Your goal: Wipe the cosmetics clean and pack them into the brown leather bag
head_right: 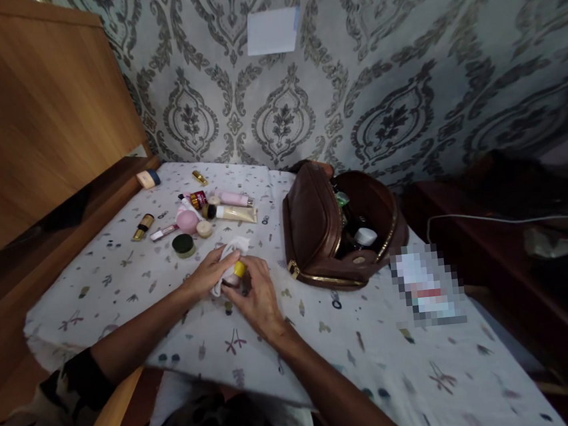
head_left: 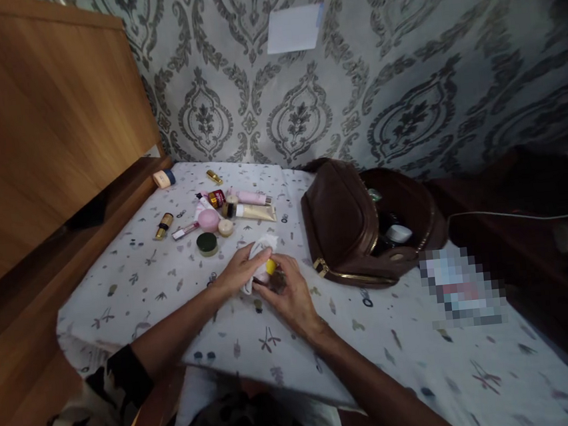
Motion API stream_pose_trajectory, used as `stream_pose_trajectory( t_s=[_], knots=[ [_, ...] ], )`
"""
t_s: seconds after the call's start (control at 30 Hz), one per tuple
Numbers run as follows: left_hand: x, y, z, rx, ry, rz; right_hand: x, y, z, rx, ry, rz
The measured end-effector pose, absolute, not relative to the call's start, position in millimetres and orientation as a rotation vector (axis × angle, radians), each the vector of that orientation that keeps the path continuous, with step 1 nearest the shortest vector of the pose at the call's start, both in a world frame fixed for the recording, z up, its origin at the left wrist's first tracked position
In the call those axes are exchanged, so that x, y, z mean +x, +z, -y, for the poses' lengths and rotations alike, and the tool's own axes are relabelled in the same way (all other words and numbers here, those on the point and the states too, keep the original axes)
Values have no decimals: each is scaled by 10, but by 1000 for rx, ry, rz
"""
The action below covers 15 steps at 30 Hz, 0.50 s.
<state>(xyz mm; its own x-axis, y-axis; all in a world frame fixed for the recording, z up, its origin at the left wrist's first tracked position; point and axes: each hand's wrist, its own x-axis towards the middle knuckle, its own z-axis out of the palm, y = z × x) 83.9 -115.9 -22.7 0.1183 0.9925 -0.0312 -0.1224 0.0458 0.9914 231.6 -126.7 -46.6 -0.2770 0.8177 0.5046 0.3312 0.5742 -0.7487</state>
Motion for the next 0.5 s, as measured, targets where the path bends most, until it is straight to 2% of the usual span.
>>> stream_pose_trajectory(
  t_s=[0.13,0.33,0.5],
  knots=[
    [843,-245,1152,1142,1215,-1089,2307,-428,1291,-955,592,1881],
    [802,-253,1111,896,1289,-1059,2329,-374,1320,-862,736,1851],
    [828,-178,1133,825,954,-935,2346,-399,1315,-910,691,1795]
  ],
)
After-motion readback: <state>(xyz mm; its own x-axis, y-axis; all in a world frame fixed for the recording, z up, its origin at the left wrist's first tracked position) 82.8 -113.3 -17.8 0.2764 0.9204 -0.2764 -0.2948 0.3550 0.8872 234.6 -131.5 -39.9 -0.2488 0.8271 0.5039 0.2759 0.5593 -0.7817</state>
